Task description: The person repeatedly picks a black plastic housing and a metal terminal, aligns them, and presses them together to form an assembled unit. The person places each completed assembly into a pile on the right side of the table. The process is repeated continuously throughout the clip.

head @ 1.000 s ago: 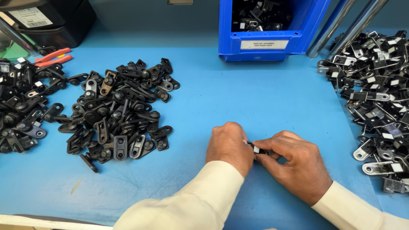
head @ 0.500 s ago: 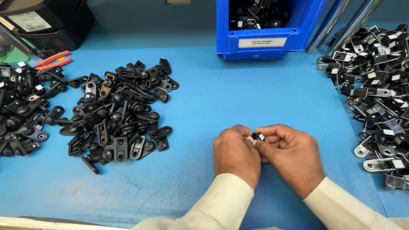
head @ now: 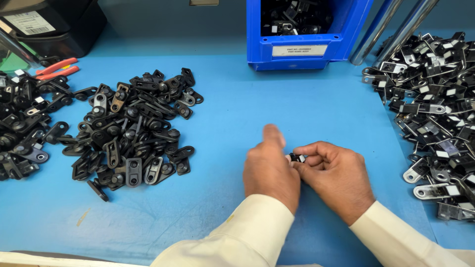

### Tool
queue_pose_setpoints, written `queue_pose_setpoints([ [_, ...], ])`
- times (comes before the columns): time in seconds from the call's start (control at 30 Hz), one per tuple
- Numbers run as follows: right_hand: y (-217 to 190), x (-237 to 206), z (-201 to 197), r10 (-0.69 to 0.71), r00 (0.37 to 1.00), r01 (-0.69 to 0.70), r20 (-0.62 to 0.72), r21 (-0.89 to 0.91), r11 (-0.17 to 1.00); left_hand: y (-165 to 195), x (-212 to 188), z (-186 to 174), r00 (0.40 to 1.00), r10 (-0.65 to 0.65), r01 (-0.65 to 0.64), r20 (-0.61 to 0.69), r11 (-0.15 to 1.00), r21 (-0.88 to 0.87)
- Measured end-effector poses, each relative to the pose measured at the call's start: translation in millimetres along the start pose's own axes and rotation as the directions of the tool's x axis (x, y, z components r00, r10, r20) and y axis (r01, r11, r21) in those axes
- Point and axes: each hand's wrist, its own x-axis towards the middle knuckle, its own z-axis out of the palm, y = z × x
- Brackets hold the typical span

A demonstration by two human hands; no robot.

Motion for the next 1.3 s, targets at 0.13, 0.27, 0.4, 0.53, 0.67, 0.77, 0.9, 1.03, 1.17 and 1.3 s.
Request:
queue_pose_setpoints([
  [0.13,2,-2,-4,0.049,0.999,-0.049,0.009,0.103,0.993,-5,-5,12,0.996,0.091,-0.09,0.011,0.995,-0.032],
  [0.27,4,3,-13,0.171,0.976,-0.207,0.135,0.335,0.919,-11,-15,23,0.996,0.012,-0.039,-0.093,0.954,-0.298],
  [0.4,3,8,-20,0.25,0.948,-0.306,0.194,0.351,0.885,-9,-15,21,0.981,-0.168,0.193,0.1,0.911,-0.363],
  [0.53,2,13,-23,0.266,0.934,-0.337,0.239,0.339,0.878,-3,-1,8,0.953,-0.264,0.298,0.148,0.907,-0.298],
  [0.67,0,16,-18,0.247,0.947,-0.307,0.204,0.351,0.885,2,-3,3,0.954,-0.285,0.3,0.097,0.925,-0.232],
  [0.77,-2,16,-12,0.227,0.961,-0.272,0.159,0.388,0.881,4,-11,11,0.971,-0.23,0.237,0.072,0.966,-0.102],
  [0.9,-4,12,-9,0.237,0.964,-0.265,0.118,0.415,0.87,-1,-15,20,0.996,-0.078,0.079,0.038,0.997,-0.016],
  [1.03,-6,9,-10,0.137,0.973,-0.201,0.184,0.396,0.896,-5,-15,21,0.997,-0.064,0.055,-0.05,0.986,-0.159],
  [1.17,-4,14,-31,0.256,0.922,-0.365,0.291,0.432,0.825,-12,-8,6,0.917,-0.356,0.397,0.182,0.766,-0.505],
  [1.3,7,17,-40,0.336,0.811,-0.52,0.479,0.328,0.788,-9,-11,-3,0.845,-0.37,0.533,0.385,0.54,-0.651],
])
